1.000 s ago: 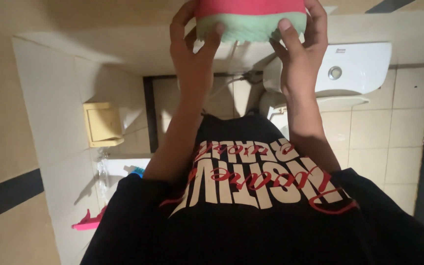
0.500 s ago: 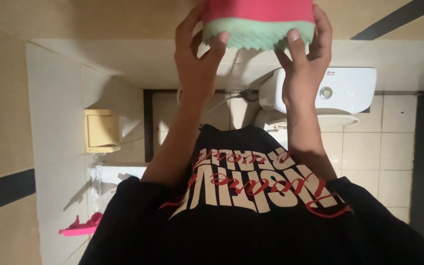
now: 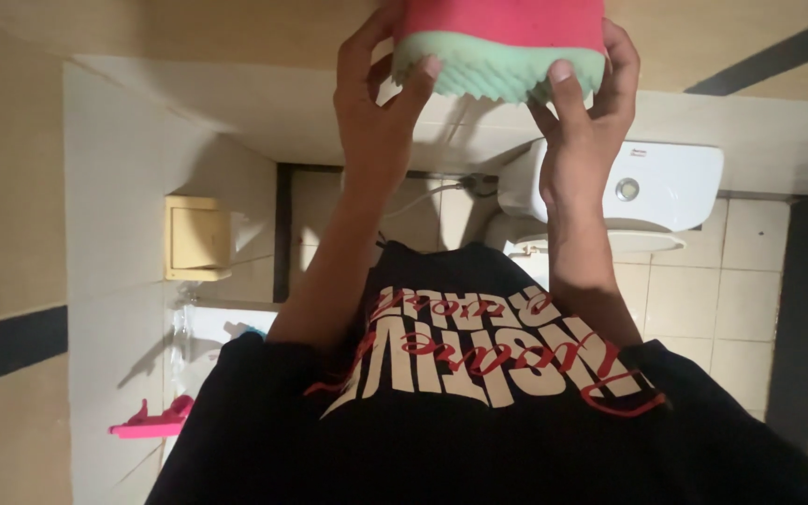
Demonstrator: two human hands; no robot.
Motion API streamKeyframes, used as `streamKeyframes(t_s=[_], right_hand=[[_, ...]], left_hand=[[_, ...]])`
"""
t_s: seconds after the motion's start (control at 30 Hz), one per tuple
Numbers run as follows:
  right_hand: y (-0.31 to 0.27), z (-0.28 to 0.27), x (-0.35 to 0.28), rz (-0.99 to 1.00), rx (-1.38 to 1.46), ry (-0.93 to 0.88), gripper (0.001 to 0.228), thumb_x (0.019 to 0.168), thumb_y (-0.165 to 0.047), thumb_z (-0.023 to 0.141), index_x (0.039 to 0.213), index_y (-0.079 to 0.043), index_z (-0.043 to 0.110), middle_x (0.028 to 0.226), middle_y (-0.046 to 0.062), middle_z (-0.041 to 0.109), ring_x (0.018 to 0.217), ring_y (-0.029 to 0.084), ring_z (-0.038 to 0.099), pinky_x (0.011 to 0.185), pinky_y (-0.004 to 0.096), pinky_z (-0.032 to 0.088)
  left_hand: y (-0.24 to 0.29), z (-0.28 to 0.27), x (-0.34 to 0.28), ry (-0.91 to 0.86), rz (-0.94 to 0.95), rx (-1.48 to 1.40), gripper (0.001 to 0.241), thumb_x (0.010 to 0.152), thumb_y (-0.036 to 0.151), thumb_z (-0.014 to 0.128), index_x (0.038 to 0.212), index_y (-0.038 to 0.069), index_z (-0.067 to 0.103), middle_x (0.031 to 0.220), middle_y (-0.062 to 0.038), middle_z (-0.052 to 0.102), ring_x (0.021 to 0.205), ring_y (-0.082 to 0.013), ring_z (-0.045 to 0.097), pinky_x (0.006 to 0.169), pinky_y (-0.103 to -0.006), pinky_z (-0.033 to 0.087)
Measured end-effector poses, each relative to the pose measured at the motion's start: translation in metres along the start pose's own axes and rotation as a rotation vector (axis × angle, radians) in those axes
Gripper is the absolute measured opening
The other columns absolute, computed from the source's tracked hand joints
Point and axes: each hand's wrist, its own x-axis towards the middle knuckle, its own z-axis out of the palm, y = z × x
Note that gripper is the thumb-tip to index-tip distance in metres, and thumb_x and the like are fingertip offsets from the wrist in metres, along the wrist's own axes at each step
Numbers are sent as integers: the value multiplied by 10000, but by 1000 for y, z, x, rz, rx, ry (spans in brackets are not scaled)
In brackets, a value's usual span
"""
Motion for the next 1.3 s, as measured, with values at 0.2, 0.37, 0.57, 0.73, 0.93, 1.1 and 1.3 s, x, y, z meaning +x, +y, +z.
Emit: streamKeyframes(t_s=[0.2,0.37,0.57,0.73,0.93,1.1,1.3], right_hand=[[3,29,0,31,3,-53,498,1064,-149,771,1478,-112,496,1539,106,479,1379,296,618,1051,504,635],[4,52,-2,66,37,-124,506,1060,-129,765,1473,-111,474,1521,101,510,1369,280,626,1073,477,628],[12,68,-3,88,24,-150,514,1058,-111,768,1470,-95,461,1501,103,511,1335,267,632,1069,443,666],[27,65,-4,60,2,-138,510,1059,-83,771,1476,-85,476,1513,112,509,1339,275,639,1036,423,672],[39,61,-9,114,-31,-93,486,1042,-60,733,1450,-91,469,1503,108,512,1310,261,640,1051,421,668],[48,60,-13,121,-90,-57,450,1053,-30,701,1452,-71,497,1493,133,509,1298,269,633,1036,425,659],[58,64,-19,107,-200,-72,532,1015,-71,663,1498,-25,444,1520,166,453,1251,344,651,942,466,638]], left_hand=[[-1,-29,6,59,-8,88,510,1037,120,750,1504,125,545,1432,-89,580,1285,-216,656,1120,-390,590],[-9,-50,6,120,30,87,506,1053,98,730,1520,130,538,1422,-101,608,1290,-224,661,1133,-393,586],[-2,-67,5,157,-32,102,499,1053,113,724,1511,99,526,1456,-124,592,1317,-246,654,1141,-405,586],[-28,-75,1,138,-38,87,501,1064,105,708,1522,89,508,1492,-130,585,1386,-255,618,1171,-418,580],[-33,-74,-5,121,-144,-7,502,1026,105,699,1496,92,522,1447,-131,608,1240,-256,711,1045,-401,637],[-45,-71,-16,135,-108,105,518,1026,102,710,1492,103,483,1489,-141,515,1297,-307,646,930,-373,686],[-16,-77,-31,118,-244,146,565,956,19,694,1468,87,466,1497,-143,423,1328,-326,597,895,-372,658]])
